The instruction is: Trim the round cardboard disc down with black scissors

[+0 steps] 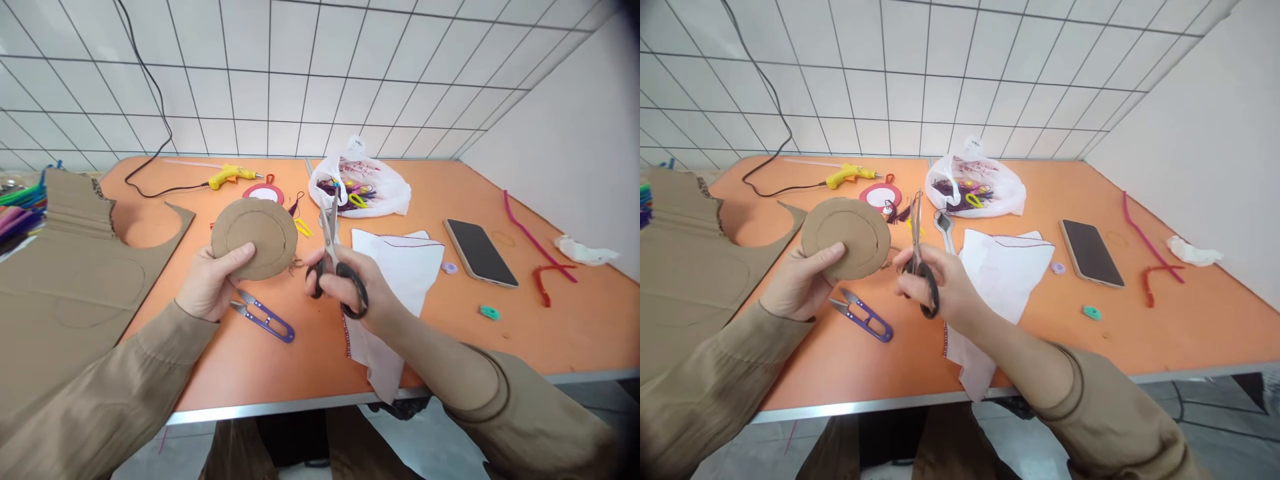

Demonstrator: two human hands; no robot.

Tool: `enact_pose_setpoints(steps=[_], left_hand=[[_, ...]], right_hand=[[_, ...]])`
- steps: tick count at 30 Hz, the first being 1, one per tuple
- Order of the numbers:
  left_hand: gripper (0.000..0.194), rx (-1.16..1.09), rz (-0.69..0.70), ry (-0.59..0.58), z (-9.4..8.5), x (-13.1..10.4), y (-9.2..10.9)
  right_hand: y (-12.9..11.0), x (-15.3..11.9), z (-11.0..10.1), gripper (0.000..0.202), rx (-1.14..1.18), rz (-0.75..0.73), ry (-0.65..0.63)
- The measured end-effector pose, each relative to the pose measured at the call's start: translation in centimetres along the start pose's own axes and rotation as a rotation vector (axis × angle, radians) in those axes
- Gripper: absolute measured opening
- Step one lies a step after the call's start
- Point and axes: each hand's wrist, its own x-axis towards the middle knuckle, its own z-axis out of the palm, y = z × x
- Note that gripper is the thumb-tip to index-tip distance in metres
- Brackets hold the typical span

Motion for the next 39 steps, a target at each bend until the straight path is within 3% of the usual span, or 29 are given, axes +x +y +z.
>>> enact_pose_setpoints(steps=[4,13,25,39], left_hand=[[0.034,-0.136,0.016,0.068,0.1,0.1,-0.2],[0.033,-0.222,0.018,0.087,0.1,0.1,-0.6],[0.039,-0.273,0.021,0.061,0.3,-0.2,-0.9],[0.042,-0.294,-0.03,0.037,0.5,-0.2,-0.3]], right_hand=[[-0.2,-1.0,0.3,0.027,0.077,0.154,-0.196],[-0.2,-1.4,0.6,0.043,0.181,0.267,-0.393],[0.3,-1.5,0.8,0.043,0.222,0.323,-0.433],[0.4,-1.3,0.8,0.041,0.213,0.324,-0.368]])
